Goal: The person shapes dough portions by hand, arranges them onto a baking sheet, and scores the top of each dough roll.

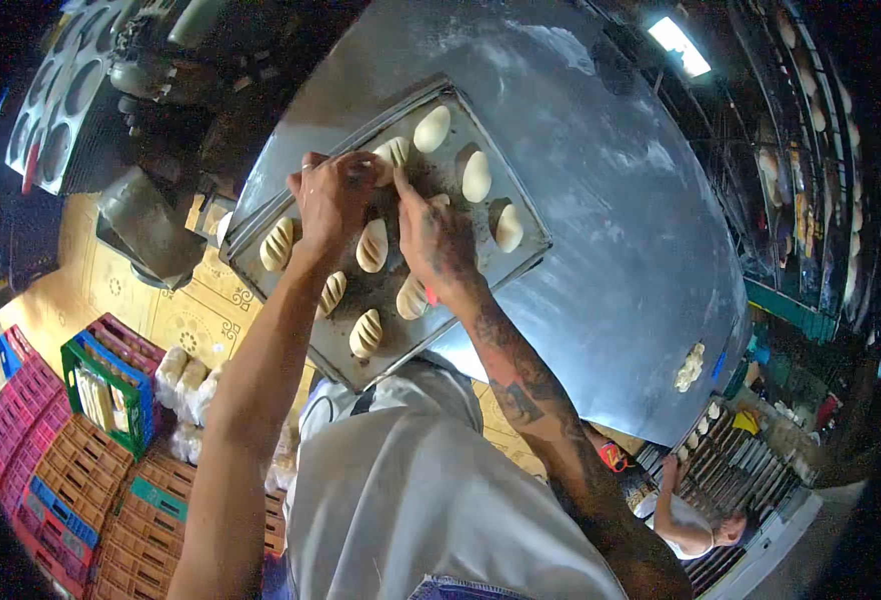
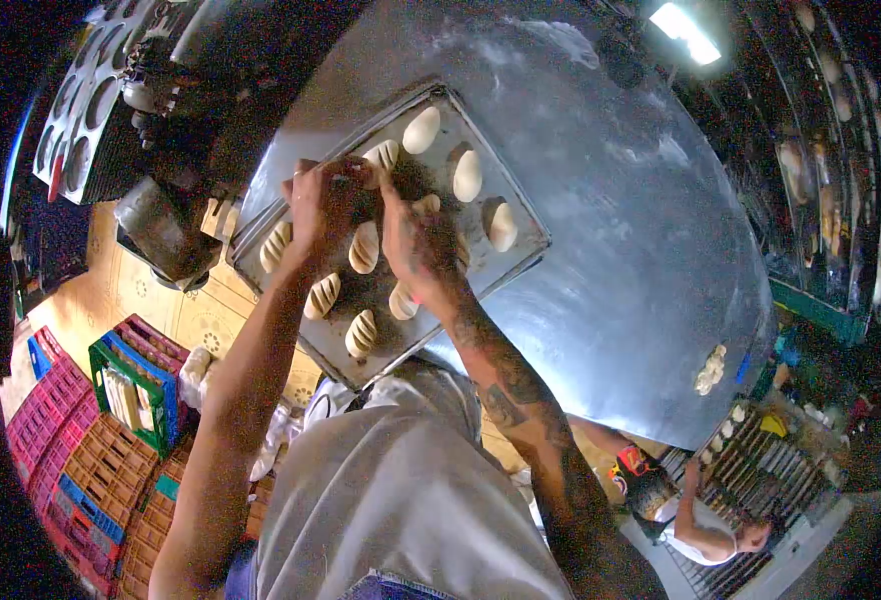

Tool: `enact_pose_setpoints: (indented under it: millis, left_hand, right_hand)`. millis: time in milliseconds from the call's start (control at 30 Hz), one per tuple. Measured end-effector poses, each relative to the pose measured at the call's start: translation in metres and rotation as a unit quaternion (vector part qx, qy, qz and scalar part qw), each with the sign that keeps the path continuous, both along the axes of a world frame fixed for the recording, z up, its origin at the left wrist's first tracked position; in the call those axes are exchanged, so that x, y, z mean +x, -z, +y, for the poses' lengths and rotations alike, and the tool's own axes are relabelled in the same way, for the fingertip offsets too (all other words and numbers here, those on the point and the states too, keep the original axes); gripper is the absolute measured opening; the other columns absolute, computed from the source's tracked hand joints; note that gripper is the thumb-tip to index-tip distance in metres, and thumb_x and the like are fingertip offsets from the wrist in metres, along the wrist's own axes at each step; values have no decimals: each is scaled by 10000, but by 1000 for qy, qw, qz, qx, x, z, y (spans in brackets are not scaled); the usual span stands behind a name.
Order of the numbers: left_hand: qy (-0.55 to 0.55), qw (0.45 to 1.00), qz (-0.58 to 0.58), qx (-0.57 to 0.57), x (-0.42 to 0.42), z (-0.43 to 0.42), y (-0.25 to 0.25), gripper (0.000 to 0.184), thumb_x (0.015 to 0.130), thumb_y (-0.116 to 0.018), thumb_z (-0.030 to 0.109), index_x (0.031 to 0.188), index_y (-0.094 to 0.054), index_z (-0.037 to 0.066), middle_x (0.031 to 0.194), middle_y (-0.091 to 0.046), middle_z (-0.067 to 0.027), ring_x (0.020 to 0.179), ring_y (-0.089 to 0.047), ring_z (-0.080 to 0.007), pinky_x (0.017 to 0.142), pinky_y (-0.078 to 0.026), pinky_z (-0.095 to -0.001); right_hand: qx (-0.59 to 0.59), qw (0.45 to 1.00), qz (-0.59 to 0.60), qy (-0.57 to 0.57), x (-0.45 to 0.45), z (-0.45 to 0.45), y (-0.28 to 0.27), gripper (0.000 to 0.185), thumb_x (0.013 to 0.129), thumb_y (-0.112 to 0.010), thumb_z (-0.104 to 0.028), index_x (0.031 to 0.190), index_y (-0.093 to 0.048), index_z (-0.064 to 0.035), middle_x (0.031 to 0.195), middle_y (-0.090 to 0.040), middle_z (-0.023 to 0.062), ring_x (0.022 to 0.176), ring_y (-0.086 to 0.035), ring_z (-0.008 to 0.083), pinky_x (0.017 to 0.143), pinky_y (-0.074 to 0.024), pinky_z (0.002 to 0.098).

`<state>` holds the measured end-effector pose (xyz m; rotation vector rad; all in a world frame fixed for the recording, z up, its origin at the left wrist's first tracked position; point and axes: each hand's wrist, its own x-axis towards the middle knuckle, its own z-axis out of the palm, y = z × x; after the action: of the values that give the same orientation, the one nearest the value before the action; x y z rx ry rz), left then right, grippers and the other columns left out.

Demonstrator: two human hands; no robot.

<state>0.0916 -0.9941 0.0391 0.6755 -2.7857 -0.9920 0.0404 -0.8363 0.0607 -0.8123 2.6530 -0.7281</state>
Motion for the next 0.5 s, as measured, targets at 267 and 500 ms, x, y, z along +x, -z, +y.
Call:
enact_pose_setpoints:
  millis: [267, 500]
  left_hand:
    - [-6, 998, -64, -1, -1, 0, 13, 248, 953, -715, 270, 1175, -804, 206, 1133, -767, -66, 1179, -576, -308, 1020, -346, -509]
    - [-6, 998, 45, -33, -35, 23, 3, 293, 933, -747, 299, 1208, -798, 214, 1259, -742, -30, 1222, -558, -319, 1028, -353, -517]
  right_hand:
    - [-71, 997, -20, -19, 15, 13, 11, 442, 1025, -564, -152, 1460, -613, -92, 842, -723, 260, 781, -721, 453, 706, -558, 531]
    - [-76, 995, 7, 60, -78, 38, 8, 401, 1015, -586, -162, 1401, -658, -78, 955, -724, 286, 900, -733, 447, 816, -575, 535]
